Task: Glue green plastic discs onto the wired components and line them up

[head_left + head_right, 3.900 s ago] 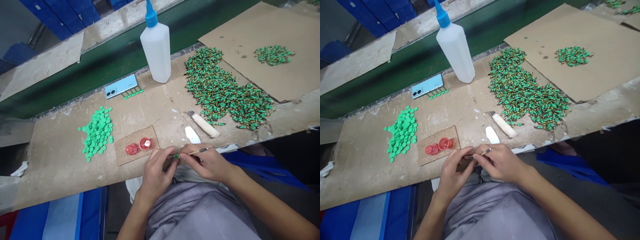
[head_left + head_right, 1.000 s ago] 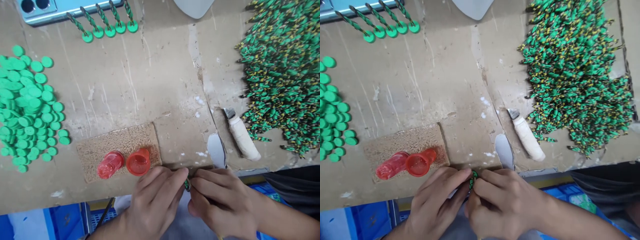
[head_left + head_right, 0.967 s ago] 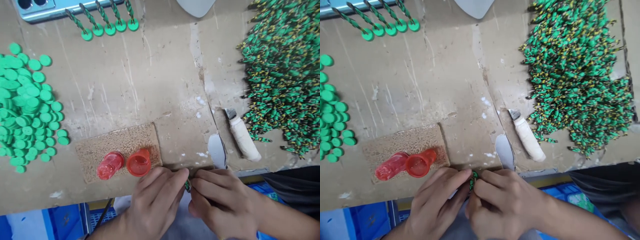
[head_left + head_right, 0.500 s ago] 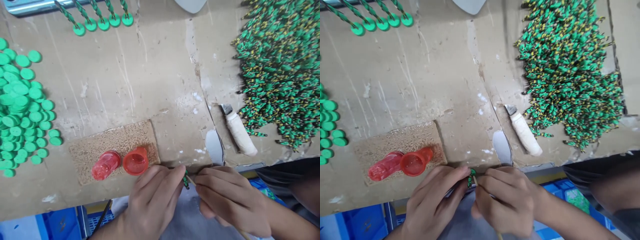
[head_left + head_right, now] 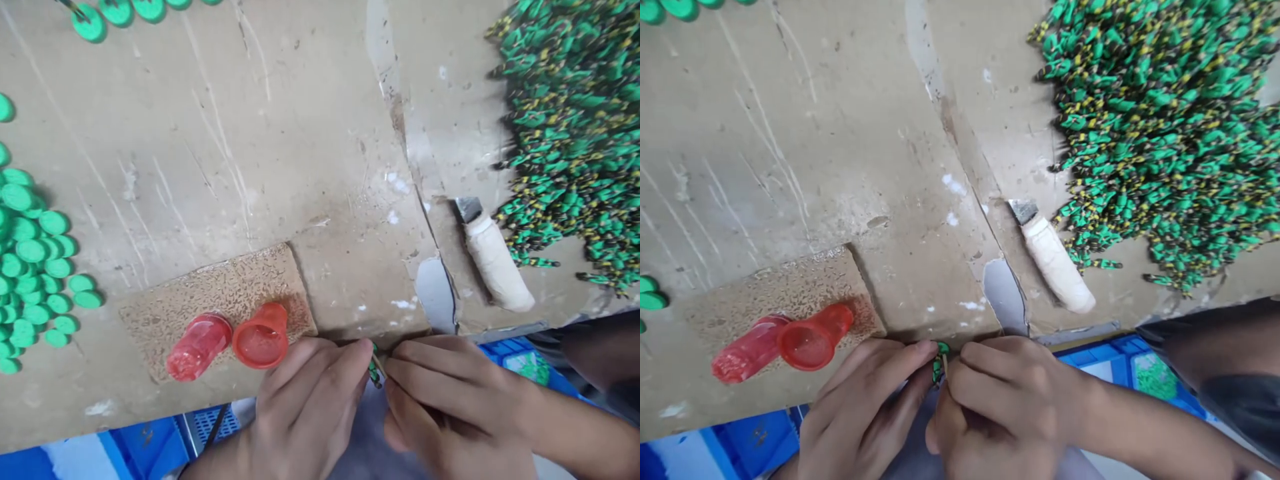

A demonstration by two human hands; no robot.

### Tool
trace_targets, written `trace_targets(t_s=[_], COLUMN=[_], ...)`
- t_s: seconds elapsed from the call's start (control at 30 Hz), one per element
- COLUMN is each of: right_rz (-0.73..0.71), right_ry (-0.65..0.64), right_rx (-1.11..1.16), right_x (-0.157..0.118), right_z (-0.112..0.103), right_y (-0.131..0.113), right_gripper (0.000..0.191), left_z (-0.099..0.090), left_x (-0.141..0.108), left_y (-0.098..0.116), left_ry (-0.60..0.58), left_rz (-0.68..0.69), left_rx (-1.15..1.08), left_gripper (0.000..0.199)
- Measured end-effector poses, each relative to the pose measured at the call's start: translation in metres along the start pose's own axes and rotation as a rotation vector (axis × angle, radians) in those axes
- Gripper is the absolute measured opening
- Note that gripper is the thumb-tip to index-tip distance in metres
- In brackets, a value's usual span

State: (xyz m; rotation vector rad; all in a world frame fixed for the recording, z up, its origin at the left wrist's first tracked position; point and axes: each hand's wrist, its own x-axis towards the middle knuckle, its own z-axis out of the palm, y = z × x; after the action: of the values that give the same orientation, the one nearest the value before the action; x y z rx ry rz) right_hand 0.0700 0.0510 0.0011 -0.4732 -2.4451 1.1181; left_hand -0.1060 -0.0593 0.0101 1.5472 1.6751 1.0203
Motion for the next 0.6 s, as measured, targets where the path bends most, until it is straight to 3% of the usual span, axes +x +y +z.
trace_targets(t_s=[0.13,0.23,0.4,0.53,0.6], right_rz=[-0.064,-0.028,0.03,-0.144,-0.128], right_ry=[-0.039,-0.033,0.01,0.006,0.032], right_rx=[0.018,0.038,0.093,0.075,0.178], right_x=[0.002,0.004,0.007,0.013,0.012], right_z=[0.001,0.002,0.007,-0.004,-0.012], right_y=[0.004,0.003,0.0,0.007,0.011], right_gripper=[0.024,0.025,0.028,0.029,0.023], left_z=[0.0,-0.001,-0.001,0.002,0.003], left_x=[-0.001,0.0,0.003,0.005,0.006], left_y=[0.0,0.0,0.001,0.001,0.001], left_ry=[0.01,0.011,0.025,0.056,0.073], left_rz=[-0.034,-0.042,0.006,0.028,0.052], left_rx=[-0.033,-0.046,-0.003,0.034,0.046], left_gripper=[0.042,0.047,0.036,0.029,0.027])
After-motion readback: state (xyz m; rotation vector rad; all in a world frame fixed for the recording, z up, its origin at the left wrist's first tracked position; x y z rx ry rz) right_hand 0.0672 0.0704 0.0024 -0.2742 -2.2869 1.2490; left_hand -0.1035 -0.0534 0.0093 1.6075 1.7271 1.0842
